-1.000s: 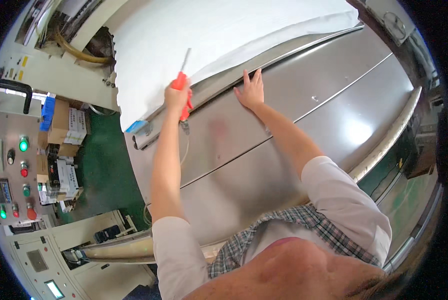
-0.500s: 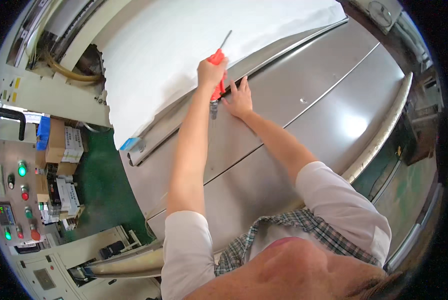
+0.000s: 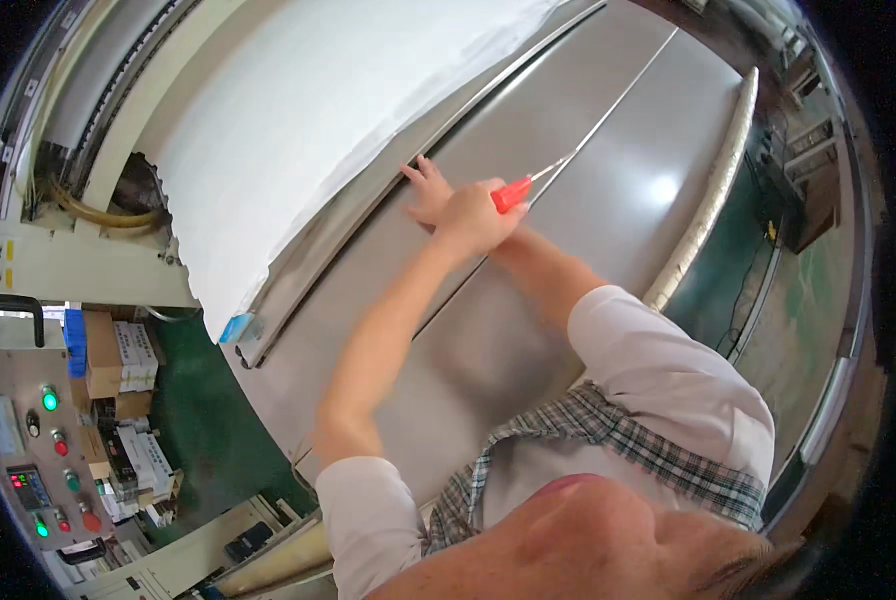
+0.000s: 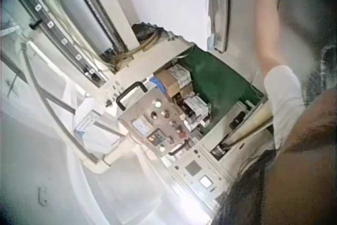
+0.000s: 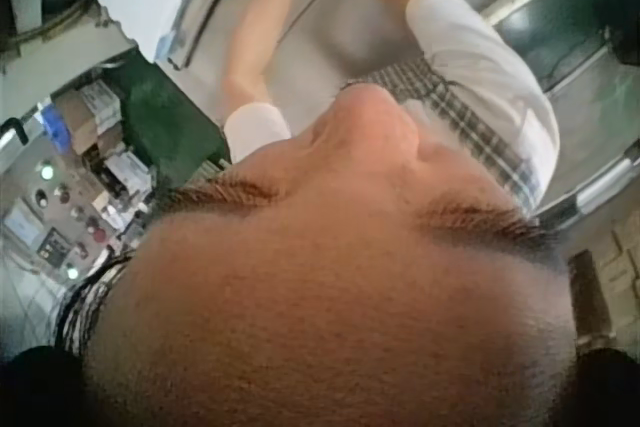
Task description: Handling large rolls of white material on an industrial rolling machine, including cutting and adjusting layers.
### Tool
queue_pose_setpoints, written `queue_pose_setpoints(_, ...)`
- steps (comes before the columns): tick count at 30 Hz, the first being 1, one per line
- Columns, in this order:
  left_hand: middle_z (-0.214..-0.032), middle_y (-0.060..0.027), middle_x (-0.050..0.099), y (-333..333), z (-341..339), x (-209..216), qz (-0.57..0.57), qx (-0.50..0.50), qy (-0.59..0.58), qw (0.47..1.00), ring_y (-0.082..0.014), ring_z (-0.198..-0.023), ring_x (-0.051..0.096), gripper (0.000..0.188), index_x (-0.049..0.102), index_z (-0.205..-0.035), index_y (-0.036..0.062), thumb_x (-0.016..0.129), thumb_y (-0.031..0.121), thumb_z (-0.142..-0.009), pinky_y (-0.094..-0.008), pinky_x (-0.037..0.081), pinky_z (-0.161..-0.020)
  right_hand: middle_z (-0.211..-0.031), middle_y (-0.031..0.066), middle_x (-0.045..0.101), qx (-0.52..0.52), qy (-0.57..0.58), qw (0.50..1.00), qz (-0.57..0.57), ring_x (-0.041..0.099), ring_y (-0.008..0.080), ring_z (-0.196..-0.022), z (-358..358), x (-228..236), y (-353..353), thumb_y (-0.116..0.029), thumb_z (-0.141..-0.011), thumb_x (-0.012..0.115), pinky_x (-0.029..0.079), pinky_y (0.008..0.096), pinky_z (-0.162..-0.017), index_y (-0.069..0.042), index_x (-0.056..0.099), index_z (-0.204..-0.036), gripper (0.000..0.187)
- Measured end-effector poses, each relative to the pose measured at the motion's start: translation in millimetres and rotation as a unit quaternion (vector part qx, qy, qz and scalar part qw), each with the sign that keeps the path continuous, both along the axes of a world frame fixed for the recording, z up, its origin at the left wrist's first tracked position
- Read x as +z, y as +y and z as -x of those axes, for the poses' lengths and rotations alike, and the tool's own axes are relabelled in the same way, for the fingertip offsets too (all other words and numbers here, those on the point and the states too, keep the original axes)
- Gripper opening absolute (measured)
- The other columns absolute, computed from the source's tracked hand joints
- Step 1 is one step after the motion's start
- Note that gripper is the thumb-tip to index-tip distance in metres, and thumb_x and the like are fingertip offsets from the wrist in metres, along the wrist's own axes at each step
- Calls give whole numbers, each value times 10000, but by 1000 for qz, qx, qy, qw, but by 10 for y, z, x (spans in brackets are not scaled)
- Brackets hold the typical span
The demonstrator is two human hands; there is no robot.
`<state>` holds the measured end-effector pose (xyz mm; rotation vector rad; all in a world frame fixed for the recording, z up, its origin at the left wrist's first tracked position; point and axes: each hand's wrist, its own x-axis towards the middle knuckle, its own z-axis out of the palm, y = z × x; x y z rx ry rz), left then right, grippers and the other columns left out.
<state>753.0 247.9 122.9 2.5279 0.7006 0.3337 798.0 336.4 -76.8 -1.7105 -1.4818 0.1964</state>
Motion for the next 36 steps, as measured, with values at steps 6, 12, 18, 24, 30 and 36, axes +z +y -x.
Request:
queue_pose_setpoints(6,-660,-165,560,-269,656,-106,94,-43,2,995,-281,-609,550,238,578,-798,58,634,274,-714,-351,404,-523,-1130,207,481,-100,-109,981,123,458,367,-1040,-1216,272,-947,-190,-703,528,392,452,-868,-105,519,-1113,419)
queue_pose_setpoints(12,-714,-153,593,-438,2216,-172,40,91,193,976,-339,-688,576,320,553,-857,62,569,361,-744,-430,447,-591,-1040,200,522,-194,-333,868,312,424,370,-1043,-2846,34,-2035,-305,-785,494,343,413,-906,-12,519,-1042,390)
queue_pose_setpoints(18,-750,-94,619,-234,4701,-245,-113,227,554,793,-289,-688,596,118,555,-819,98,523,193,-756,-412,459,-596,-1181,212,450,-291,-287,855,317,431,387,-1079,-3263,120,-2501,-585,-752,443,361,468,-888,-123,413,-1222,659)
queue_pose_setpoints(24,-901,-97,592,-544,5661,382,-302,493,307,756,-255,-806,583,192,554,-932,62,550,150,-761,-364,458,-668,-1171,175,460,-283,-261,860,336,437,363,-1081,-2952,-10,-2098,-586,-734,469,370,492,-867,-155,459,-1175,616)
queue_pose_setpoints(30,-889,-25,574,-462,5793,734,-328,574,-371,653,-108,-766,541,255,533,-1016,9,591,134,-803,-248,451,-678,-1109,214,483,-234,-278,879,308,463,362,-1027,-3028,-206,-2105,-543,-750,465,389,448,-847,-130,452,-1182,598)
queue_pose_setpoints(36,-775,-26,551,-689,5454,2003,-330,471,-579,578,-88,-635,510,184,541,-931,29,589,153,-804,-232,418,-515,-1235,193,397,-215,-264,863,372,388,343,-1127,-2825,108,-2304,-520,-759,497,348,442,-909,-142,392,-1242,622)
